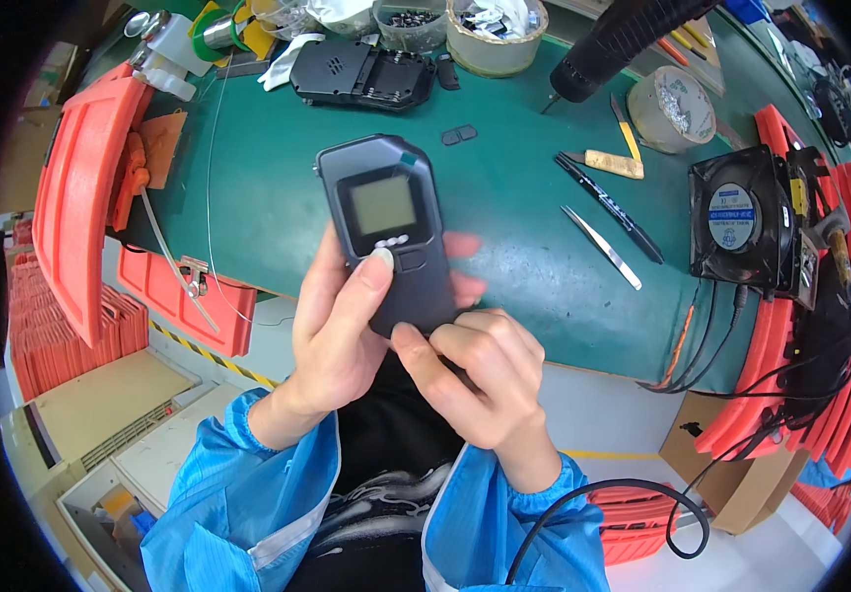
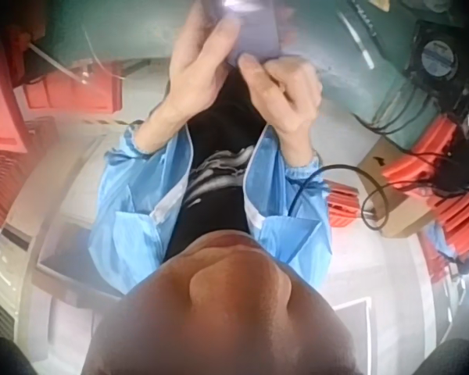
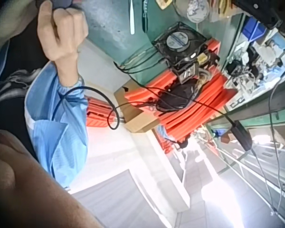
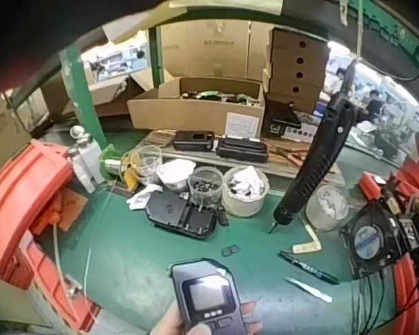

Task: Assembling and disassembling handheld electronic devices at a workbench using an electric screwdriver and tweezers.

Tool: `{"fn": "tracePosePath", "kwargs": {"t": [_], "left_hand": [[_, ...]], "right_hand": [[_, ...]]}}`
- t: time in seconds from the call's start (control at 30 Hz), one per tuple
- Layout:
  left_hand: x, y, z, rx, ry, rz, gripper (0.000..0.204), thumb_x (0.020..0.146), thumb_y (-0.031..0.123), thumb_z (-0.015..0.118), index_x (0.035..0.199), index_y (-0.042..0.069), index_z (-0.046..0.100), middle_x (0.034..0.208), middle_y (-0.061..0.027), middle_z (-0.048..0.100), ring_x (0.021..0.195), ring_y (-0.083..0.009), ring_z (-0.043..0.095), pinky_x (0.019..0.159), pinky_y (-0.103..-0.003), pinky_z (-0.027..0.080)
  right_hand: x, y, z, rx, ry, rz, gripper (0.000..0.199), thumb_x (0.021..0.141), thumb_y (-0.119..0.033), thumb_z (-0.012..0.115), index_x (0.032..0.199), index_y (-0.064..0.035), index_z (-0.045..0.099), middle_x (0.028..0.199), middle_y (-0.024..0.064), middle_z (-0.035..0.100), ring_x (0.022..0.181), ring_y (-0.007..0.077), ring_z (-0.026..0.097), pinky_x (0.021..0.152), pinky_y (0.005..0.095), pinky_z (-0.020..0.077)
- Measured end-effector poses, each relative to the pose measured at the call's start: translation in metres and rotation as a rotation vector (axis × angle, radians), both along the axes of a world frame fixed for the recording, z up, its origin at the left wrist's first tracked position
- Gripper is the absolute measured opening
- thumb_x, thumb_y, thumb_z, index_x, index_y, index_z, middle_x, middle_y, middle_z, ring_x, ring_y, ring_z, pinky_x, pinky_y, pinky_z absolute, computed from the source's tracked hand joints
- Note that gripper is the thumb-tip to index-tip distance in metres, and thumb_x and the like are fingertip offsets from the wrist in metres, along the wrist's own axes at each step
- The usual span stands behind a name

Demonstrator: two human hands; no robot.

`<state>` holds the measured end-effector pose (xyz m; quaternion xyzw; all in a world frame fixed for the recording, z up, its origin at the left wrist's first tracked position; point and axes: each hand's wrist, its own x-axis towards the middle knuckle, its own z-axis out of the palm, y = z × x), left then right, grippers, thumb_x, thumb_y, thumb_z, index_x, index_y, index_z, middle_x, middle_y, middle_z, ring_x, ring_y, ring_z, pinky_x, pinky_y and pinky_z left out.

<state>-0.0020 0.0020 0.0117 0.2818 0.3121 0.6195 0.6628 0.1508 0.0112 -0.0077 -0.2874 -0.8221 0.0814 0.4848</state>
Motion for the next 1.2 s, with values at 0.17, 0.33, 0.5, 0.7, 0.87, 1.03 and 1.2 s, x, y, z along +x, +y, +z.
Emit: {"fn": "tracePosePath", "kwargs": {"t": [0.17,0.33,0.5,0.7,0.87,1.03,1.2], "left_hand": [[-0.018,0.0,-0.002,0.023,0.029,-0.069,0.047,0.112,0.02,0.048,0.152,0.001,0.031,0.138,-0.0236,0.06,0.126,-0.0316,0.065,0.104,-0.047,0.055],[0.008,0.001,0.001,0.099,0.205,0.013,0.054,0.111,0.027,0.05,0.154,0.0,0.033,0.128,-0.0265,0.066,0.123,-0.038,0.066,0.107,-0.052,0.052],[0.014,0.001,-0.014,0.182,0.193,0.207,0.062,0.11,0.039,0.049,0.154,-0.003,0.037,0.112,-0.0241,0.072,0.117,-0.0371,0.068,0.105,-0.051,0.051],[-0.028,0.009,-0.024,0.213,0.207,0.03,0.063,0.111,0.045,0.045,0.146,-0.007,0.046,0.106,-0.0218,0.071,0.104,-0.032,0.07,0.097,-0.045,0.054],[-0.032,0.006,-0.031,0.219,0.277,0.007,0.058,0.113,0.041,0.041,0.134,-0.01,0.057,0.103,-0.021,0.071,0.098,-0.0298,0.07,0.093,-0.043,0.055],[-0.032,0.005,-0.034,0.261,0.374,0.002,0.053,0.114,0.036,0.04,0.125,-0.011,0.063,0.101,-0.0203,0.072,0.097,-0.0283,0.071,0.093,-0.042,0.055],[-0.032,0.004,-0.034,0.25,0.418,0.015,0.05,0.114,0.033,0.043,0.122,-0.012,0.065,0.1,-0.02,0.072,0.096,-0.0274,0.071,0.092,-0.042,0.055]], "right_hand": [[0.006,-0.002,0.012,-0.331,0.13,0.032,0.03,0.072,0.003,0.088,0.097,0.0014,0.071,0.079,0.0085,0.066,0.065,0.0227,0.062,0.059,0.0323,0.0514],[0.009,-0.008,0.021,-0.83,0.161,-0.011,0.025,0.084,-0.01,0.084,0.101,0.0025,0.07,0.081,0.011,0.069,0.069,0.0199,0.064,0.064,0.0304,0.0539],[0.049,0.014,0.052,-0.389,0.012,-0.216,0.03,0.087,-0.014,0.085,0.106,0.0005,0.067,0.084,0.0107,0.069,0.066,0.0193,0.067,0.057,0.0291,0.0517],[0.121,0.08,0.137,-0.166,-0.015,-0.803,0.026,0.096,-0.018,0.077,0.109,0.0018,0.066,0.072,0.0064,0.061,0.062,0.0065,0.054,0.056,0.0256,0.0415],[0.185,0.215,0.158,-0.176,-0.508,-1.004,0.038,0.096,-0.033,0.071,0.101,0.005,0.073,0.066,0.0106,0.067,0.061,0.0201,0.067,0.06,0.0348,0.0511],[0.201,0.321,0.141,-0.621,-0.64,-1.015,0.042,0.093,-0.033,0.069,0.094,0.0084,0.072,0.071,0.0169,0.072,0.066,0.0299,0.074,0.064,0.0395,0.0568],[0.199,0.363,0.126,-0.756,-0.49,-1.028,0.042,0.093,-0.03,0.069,0.109,0.0087,0.072,0.078,0.0186,0.074,0.072,0.0285,0.077,0.066,0.0412,0.0592]]}}
